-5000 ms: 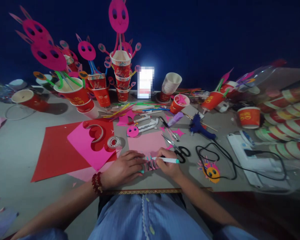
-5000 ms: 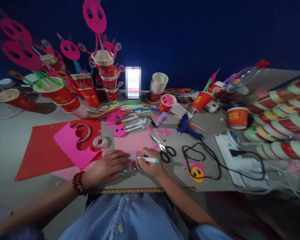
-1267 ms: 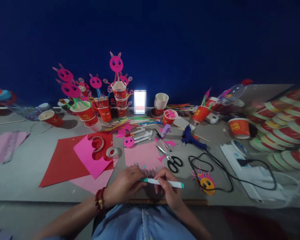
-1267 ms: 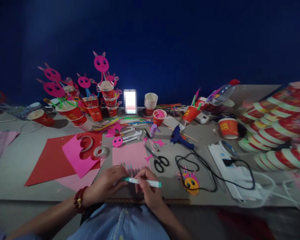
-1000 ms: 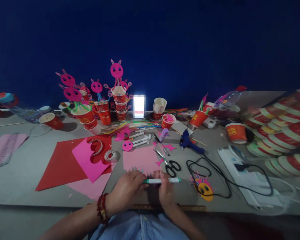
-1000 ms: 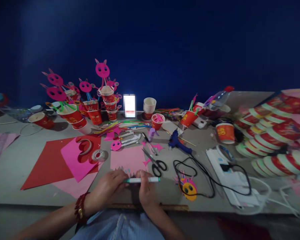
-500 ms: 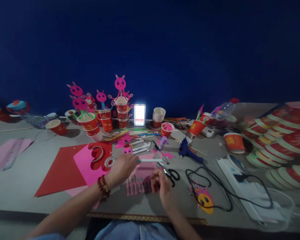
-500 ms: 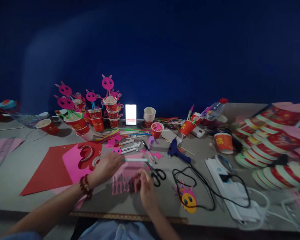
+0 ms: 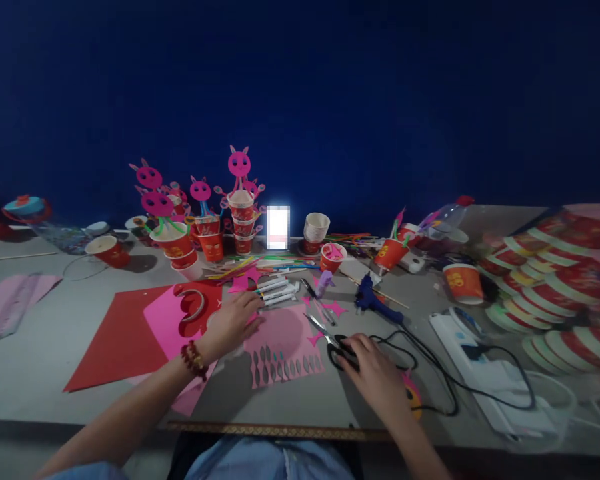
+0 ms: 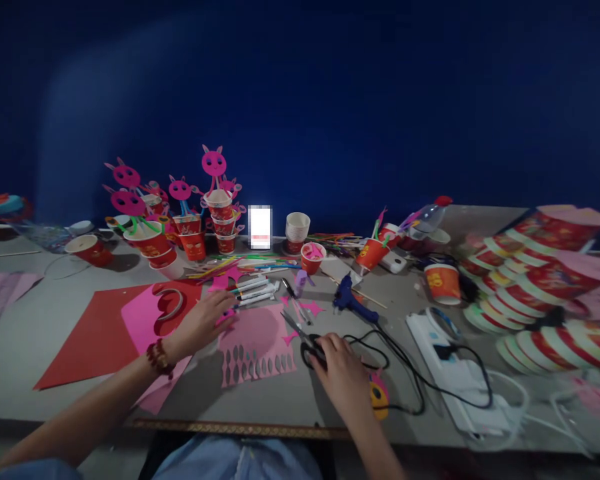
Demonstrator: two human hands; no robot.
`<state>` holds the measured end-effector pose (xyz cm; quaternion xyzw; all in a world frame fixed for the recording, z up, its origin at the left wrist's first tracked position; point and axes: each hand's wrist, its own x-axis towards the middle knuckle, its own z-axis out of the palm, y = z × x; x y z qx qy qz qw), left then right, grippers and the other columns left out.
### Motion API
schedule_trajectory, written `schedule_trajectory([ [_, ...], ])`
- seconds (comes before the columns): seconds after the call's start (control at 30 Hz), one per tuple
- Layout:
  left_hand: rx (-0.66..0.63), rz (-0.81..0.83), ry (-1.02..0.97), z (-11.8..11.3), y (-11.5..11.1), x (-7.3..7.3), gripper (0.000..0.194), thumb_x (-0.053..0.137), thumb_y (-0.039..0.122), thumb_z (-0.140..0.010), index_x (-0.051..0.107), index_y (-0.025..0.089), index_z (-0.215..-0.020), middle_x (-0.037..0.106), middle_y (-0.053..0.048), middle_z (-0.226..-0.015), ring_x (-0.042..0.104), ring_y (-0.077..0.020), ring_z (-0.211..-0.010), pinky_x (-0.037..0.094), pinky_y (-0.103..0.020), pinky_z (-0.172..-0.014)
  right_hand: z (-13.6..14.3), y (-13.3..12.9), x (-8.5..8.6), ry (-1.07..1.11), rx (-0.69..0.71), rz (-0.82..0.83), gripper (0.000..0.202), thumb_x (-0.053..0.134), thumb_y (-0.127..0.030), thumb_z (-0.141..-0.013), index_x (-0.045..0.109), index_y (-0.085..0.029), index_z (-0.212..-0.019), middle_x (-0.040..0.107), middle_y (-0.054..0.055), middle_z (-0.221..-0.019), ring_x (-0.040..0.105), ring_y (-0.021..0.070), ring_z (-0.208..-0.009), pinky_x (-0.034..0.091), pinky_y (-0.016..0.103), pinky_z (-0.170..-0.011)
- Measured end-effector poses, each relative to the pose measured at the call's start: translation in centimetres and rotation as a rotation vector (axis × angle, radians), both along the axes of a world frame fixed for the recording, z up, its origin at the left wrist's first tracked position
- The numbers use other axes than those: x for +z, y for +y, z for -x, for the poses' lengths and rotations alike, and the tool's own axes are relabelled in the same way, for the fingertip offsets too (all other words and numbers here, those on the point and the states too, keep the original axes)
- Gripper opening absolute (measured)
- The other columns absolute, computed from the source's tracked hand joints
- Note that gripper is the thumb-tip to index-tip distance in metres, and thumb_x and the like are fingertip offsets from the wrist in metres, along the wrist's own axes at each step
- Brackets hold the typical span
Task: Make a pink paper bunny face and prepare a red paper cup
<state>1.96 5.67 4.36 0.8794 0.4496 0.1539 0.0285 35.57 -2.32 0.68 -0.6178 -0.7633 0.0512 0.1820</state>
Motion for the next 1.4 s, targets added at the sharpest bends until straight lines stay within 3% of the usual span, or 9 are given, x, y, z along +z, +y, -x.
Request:
schedule_trajectory([
  [0.1, -0.126, 0.072, -0.002, 0.7, -3.0, -0.2, 0.032, 0.061, 0.034, -0.093, 0.062, 0.021, -0.123, 0.065, -0.011, -0.124, 0.057, -0.0278, -0.117, 0.048, -0.042, -0.099, -0.2, 0.8, 0.6, -0.07, 0.038, 0.072, 0.005, 0.061, -0.026, -0.087, 0.061, -0.022, -0.09, 0.071, 0.008, -0.094, 0.069, 0.0286, -0.089, 0.05, 0.035, -0.073],
  [0.17, -0.121, 0.077, 0.049, 1.3, -3.9, -0.7, 0.034, 0.062, 0.032, -0.093, 0.061, 0.022, -0.126, 0.063, -0.011, -0.131, 0.054, -0.0302, -0.123, 0.042, -0.048, -0.105, -0.5, 1.1, 1.1, -0.074, 0.022, 0.115, 0.002, 0.06, -0.024, -0.086, 0.061, -0.023, -0.088, 0.073, 0.007, -0.093, 0.071, 0.0275, -0.086, 0.049, 0.033, -0.07],
  [0.37, 0.008, -0.008, 0.145, 2.5, -2.2, -2.2, 0.028, 0.056, 0.022, -0.096, 0.065, 0.021, -0.123, 0.061, -0.011, -0.138, 0.049, -0.0315, -0.13, 0.033, -0.054, -0.113, -1.6, 0.1, 2.4, 0.185, -0.123, 0.221, 0.015, 0.055, -0.04, -0.089, 0.06, -0.027, -0.094, 0.075, 0.004, -0.084, 0.071, 0.0242, -0.073, 0.046, 0.03, -0.061],
  [0.5, 0.073, -0.033, 0.113, 2.4, -2.4, -2.0, 0.034, 0.057, 0.023, -0.095, 0.061, 0.017, -0.128, 0.056, -0.017, -0.141, 0.046, -0.0343, -0.132, 0.033, -0.055, -0.112, -1.3, -1.7, 2.5, 0.459, -0.149, 0.293, 0.024, 0.059, -0.047, -0.085, 0.062, -0.026, -0.097, 0.071, 0.002, -0.077, 0.066, 0.0217, -0.068, 0.049, 0.03, -0.063],
  [0.67, -0.233, 0.092, 0.008, 1.2, -5.6, -1.3, 0.049, 0.07, 0.039, -0.086, 0.057, 0.019, -0.129, 0.056, -0.014, -0.139, 0.046, -0.0332, -0.13, 0.036, -0.051, -0.11, 0.1, -3.8, 1.2, 0.99, -0.146, 0.511, 0.047, 0.068, -0.065, -0.077, 0.063, -0.022, -0.096, 0.064, 0.002, -0.077, 0.058, 0.0176, -0.061, 0.043, 0.024, -0.046],
  [0.83, -0.214, 0.161, 0.083, -0.7, -6.8, -2.0, 0.015, 0.059, 0.021, -0.095, 0.063, 0.019, -0.11, 0.067, -0.009, -0.112, 0.058, -0.0262, -0.105, 0.048, -0.041, -0.092, 2.6, -5.2, -0.1, 1.229, -0.07, 0.691, 0.053, 0.064, -0.072, -0.08, 0.058, -0.02, -0.092, 0.06, -0.001, -0.071, 0.045, 0.0083, -0.045, 0.038, 0.022, -0.045],
  [0.93, -0.223, 0.125, 0.066, -1.2, -6.4, -2.3, 0.01, 0.055, 0.019, -0.097, 0.065, 0.018, -0.1, 0.067, -0.008, -0.107, 0.059, -0.0248, -0.1, 0.048, -0.04, -0.09, 3.7, -5.6, -0.7, 1.245, -0.022, 0.728, 0.058, 0.061, -0.077, -0.078, 0.055, -0.021, -0.091, 0.06, -0.001, -0.071, 0.042, 0.0068, -0.042, 0.037, 0.022, -0.042],
  [1.2, -0.26, 0.182, -0.169, -0.6, -6.7, -2.3, 0.021, 0.047, 0.021, -0.101, 0.068, 0.019, -0.102, 0.069, -0.009, -0.109, 0.061, -0.0242, -0.105, 0.048, -0.042, -0.096, 4.7, -6.8, -0.5, 1.265, -0.028, 0.695, 0.05, 0.065, -0.069, -0.081, 0.052, -0.021, -0.086, 0.062, -0.001, -0.071, 0.044, 0.0073, -0.046, 0.041, 0.02, -0.044],
  [1.4, -0.019, 0.447, -0.656, -0.9, -6.8, -2.0, 0.023, 0.051, 0.032, -0.099, 0.071, 0.02, -0.097, 0.072, -0.007, -0.1, 0.064, -0.0217, -0.095, 0.051, -0.034, -0.086, 6.4, -7.6, -0.6, 1.376, -0.063, 0.695, 0.046, 0.069, -0.065, -0.08, 0.053, -0.024, -0.094, 0.066, 0.003, -0.091, 0.064, 0.0155, -0.061, 0.053, 0.027, -0.052],
])
